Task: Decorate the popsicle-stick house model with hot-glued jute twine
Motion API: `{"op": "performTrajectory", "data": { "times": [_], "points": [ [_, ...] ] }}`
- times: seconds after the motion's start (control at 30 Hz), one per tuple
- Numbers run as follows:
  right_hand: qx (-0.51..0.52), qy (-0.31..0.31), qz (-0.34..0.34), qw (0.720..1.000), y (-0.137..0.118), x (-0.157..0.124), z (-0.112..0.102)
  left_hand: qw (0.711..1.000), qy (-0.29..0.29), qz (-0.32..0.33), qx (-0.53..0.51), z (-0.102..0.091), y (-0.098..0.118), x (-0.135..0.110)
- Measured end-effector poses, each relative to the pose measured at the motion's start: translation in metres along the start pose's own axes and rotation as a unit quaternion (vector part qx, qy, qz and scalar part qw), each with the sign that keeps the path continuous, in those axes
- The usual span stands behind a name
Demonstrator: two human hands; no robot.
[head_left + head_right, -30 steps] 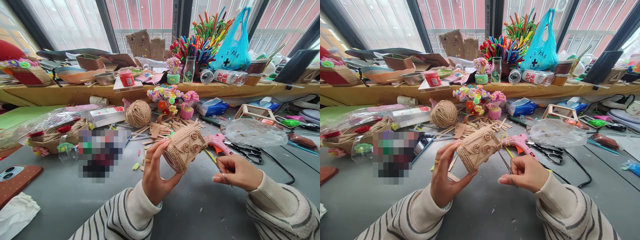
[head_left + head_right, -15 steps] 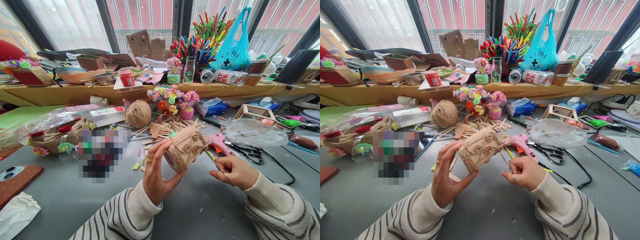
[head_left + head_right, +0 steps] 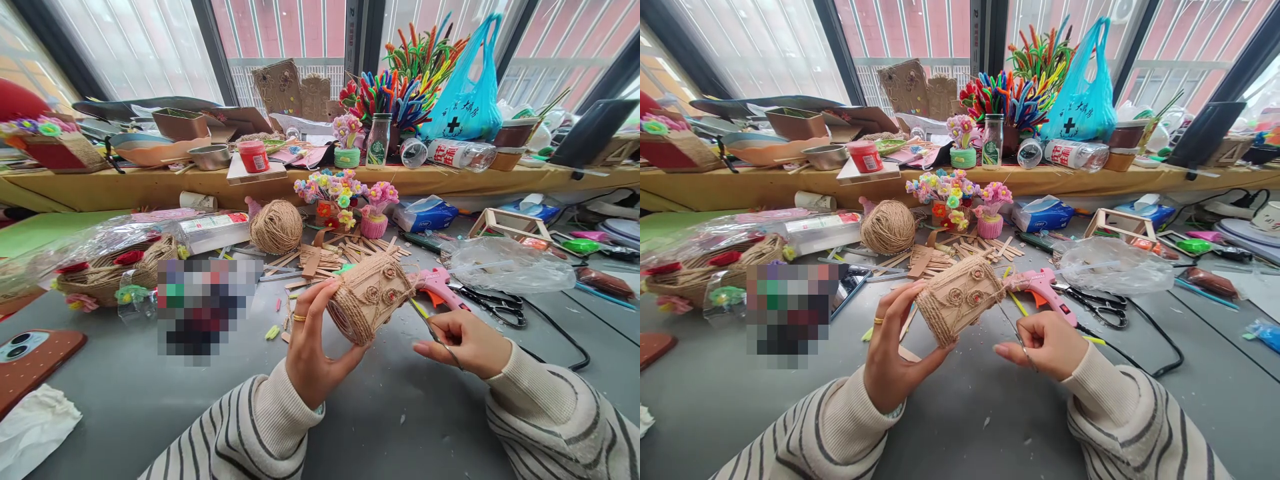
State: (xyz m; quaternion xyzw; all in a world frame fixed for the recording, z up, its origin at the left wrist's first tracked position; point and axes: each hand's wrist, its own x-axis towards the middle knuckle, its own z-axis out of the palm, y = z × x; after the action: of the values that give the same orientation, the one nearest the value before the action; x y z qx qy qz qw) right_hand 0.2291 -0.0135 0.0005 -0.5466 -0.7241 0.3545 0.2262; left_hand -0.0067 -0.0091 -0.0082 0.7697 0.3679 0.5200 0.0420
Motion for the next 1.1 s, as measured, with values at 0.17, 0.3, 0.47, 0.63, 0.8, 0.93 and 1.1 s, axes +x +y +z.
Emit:
{"op": "performTrajectory", "data": {
  "times": [0.17, 0.3, 0.47, 0.63, 0.8, 0.93, 1.1],
  "points": [
    [0.010, -0.020, 0.020, 1.000, 0.005, -0.002, 0.000, 1.000, -0.001, 0.020, 0.013, 0.000, 0.001, 0.001],
    [0.000, -0.025, 0.022, 0.999, 0.002, -0.002, -0.001, 0.999, -0.001, 0.029, 0.024, 0.000, 0.001, 0.002],
    [-0.011, -0.022, 0.040, 0.999, -0.006, -0.001, -0.002, 0.999, -0.003, 0.033, 0.029, -0.001, 0.001, 0.001],
    [-0.014, -0.046, 0.049, 0.998, -0.010, 0.001, -0.005, 0.999, -0.002, 0.033, 0.023, 0.000, 0.000, 0.001],
    [-0.005, -0.032, 0.044, 0.999, -0.010, 0.002, -0.005, 1.000, -0.009, 0.003, 0.002, 0.001, -0.001, -0.001],
    [-0.006, -0.027, 0.040, 0.999, -0.010, 0.002, -0.005, 1.000, -0.012, -0.003, -0.008, 0.001, -0.001, -0.002],
    [-0.010, -0.015, 0.030, 0.999, -0.009, 0.001, -0.004, 1.000, -0.010, -0.010, -0.015, 0.001, -0.001, -0.002]
  ]
}}
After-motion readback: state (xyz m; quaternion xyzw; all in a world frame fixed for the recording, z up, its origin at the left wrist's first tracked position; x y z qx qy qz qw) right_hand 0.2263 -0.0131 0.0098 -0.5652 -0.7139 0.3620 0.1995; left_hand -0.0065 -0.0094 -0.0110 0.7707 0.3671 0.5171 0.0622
